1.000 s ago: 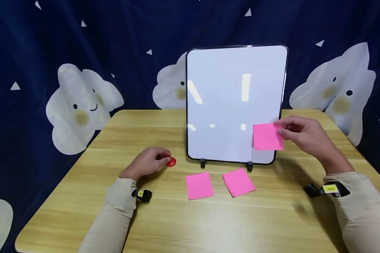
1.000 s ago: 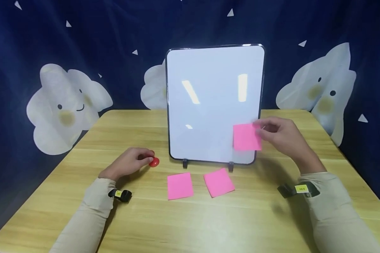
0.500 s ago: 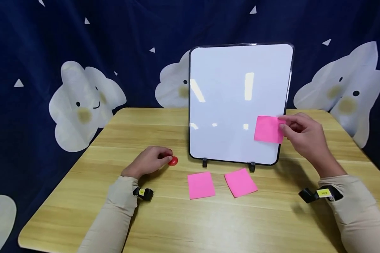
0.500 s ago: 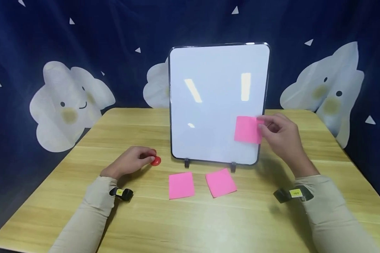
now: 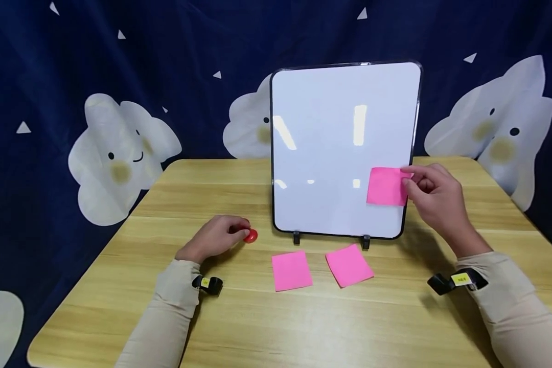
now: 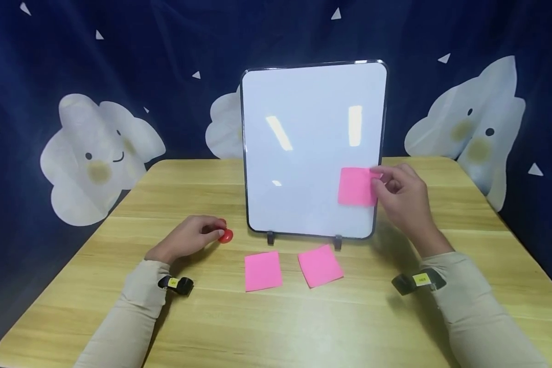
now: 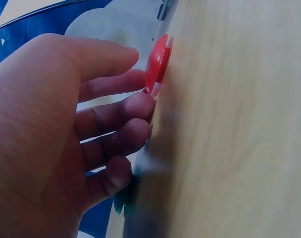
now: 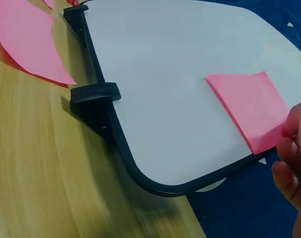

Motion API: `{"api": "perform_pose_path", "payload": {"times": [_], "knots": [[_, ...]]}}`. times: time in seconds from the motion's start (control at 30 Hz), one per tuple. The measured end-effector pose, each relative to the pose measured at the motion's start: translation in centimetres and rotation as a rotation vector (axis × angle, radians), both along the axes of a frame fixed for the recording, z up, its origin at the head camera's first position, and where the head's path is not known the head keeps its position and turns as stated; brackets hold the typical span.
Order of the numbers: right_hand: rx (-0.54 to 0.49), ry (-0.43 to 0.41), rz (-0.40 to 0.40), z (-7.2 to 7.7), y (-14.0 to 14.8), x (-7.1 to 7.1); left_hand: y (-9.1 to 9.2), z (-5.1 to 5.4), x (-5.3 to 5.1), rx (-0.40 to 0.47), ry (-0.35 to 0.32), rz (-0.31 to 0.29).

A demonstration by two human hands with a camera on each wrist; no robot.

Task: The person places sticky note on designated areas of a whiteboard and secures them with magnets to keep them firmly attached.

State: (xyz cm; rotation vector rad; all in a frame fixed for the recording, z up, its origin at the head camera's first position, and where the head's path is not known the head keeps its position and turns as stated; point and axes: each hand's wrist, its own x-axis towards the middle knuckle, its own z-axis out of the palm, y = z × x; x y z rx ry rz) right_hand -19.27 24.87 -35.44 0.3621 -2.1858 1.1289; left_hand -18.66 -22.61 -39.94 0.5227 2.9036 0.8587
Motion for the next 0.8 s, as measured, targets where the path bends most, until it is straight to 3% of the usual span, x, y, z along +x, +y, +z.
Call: {"api": "perform_pose_path", "payload": {"times": [0.8], "knots": [[-0.043, -0.061, -0.004, -0.92, -0.26, 0.05, 0.13, -0.05, -0.1, -0.02, -0.003, -0.037]]}}
